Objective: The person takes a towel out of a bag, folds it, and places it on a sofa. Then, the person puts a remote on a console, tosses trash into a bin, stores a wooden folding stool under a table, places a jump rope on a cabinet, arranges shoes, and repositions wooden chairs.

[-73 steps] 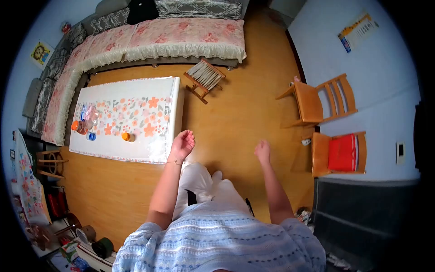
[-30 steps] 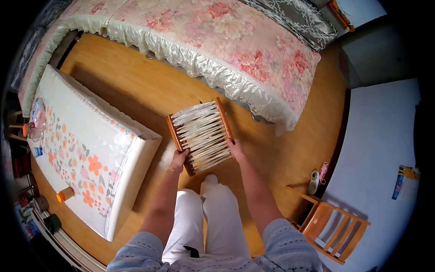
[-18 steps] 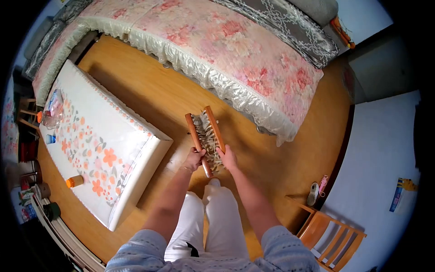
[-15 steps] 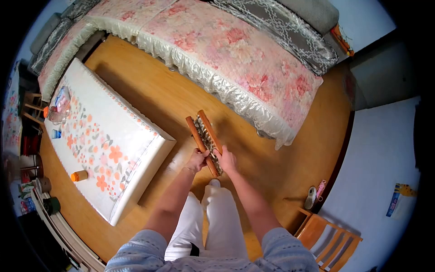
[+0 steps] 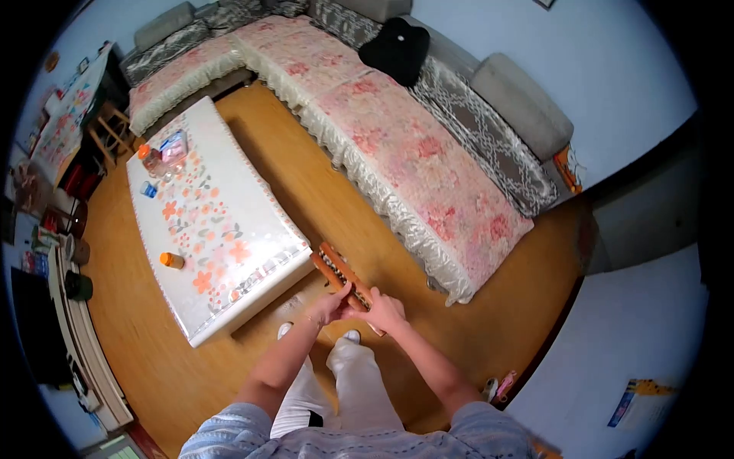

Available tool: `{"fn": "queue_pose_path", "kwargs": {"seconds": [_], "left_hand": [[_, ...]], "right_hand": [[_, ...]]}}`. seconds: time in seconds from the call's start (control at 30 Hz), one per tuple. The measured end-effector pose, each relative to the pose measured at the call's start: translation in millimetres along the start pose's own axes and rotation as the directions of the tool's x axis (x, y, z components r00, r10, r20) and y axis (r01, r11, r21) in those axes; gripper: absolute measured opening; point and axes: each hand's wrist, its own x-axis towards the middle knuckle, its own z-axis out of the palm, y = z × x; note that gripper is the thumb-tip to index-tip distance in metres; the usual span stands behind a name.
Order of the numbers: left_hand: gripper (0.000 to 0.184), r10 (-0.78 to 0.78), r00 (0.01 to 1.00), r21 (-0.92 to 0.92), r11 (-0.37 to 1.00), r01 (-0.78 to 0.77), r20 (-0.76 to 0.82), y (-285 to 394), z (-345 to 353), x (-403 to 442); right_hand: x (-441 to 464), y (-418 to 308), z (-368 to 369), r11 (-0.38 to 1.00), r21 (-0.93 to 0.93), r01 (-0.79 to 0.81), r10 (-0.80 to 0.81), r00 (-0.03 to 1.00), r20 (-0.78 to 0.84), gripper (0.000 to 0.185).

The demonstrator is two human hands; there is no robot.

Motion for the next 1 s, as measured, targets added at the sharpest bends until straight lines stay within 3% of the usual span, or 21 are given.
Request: {"fn": "queue_pose_path", "kwargs": {"seconds": [0.13, 0.2, 0.4, 0.53, 0.6, 0.67, 0.87, 0.93, 1.0], "left_hand": [[0.057, 0.094, 0.992, -0.141, 0.986, -0.083, 0.078, -19, -5, -40], [0.056, 0.052, 0.998, -0.232, 0.972, -0.040, 0.046, -31, -12, -57], [0.061, 0.011, 1.000, -0.323, 0.946, -0.012, -0.003, -74, -50, -101], [0.055, 0.014, 0.988, -0.513, 0.854, -0.091, -0.152, -106, -84, -129], [0.051, 0.070, 0.927, -0.586, 0.757, -0.290, -0.368, -123, -105, -145], [0.049, 0.002, 0.903, -0.648, 0.695, -0.311, -0.431, -138, -130, -166], [0.058, -0.019, 0.808, -0.662, 0.584, -0.470, -0.589, -178, -196, -226], [0.058, -0.061, 0.715, -0.605, 0.586, -0.539, -0.696, -180, -212, -258], [0.060, -0.079, 0.696, -0.600, 0.582, -0.550, -0.714, -192, -239, -276]], "right_hand": [[-18, -26, -11, 0.980, -0.144, 0.139, -0.131, 0.989, 0.066, 0.069], [-21, -33, -4, 0.966, -0.172, 0.194, -0.185, 0.981, 0.064, 0.069], [-34, -85, 8, 0.873, -0.245, 0.422, -0.359, 0.895, 0.263, 0.063], [-36, -117, 32, 0.762, -0.248, 0.599, -0.520, 0.793, 0.318, 0.058], [-38, -138, 43, 0.709, -0.255, 0.657, -0.565, 0.746, 0.351, 0.057], [-41, -160, 50, 0.653, -0.260, 0.711, -0.605, 0.697, 0.386, 0.056], [-44, -230, 71, 0.465, -0.224, 0.857, -0.718, 0.513, 0.471, 0.052], [-45, -253, 81, 0.382, -0.218, 0.898, -0.758, 0.440, 0.482, 0.054], [-46, -281, 90, 0.339, -0.204, 0.918, -0.766, 0.396, 0.507, 0.054]]}}
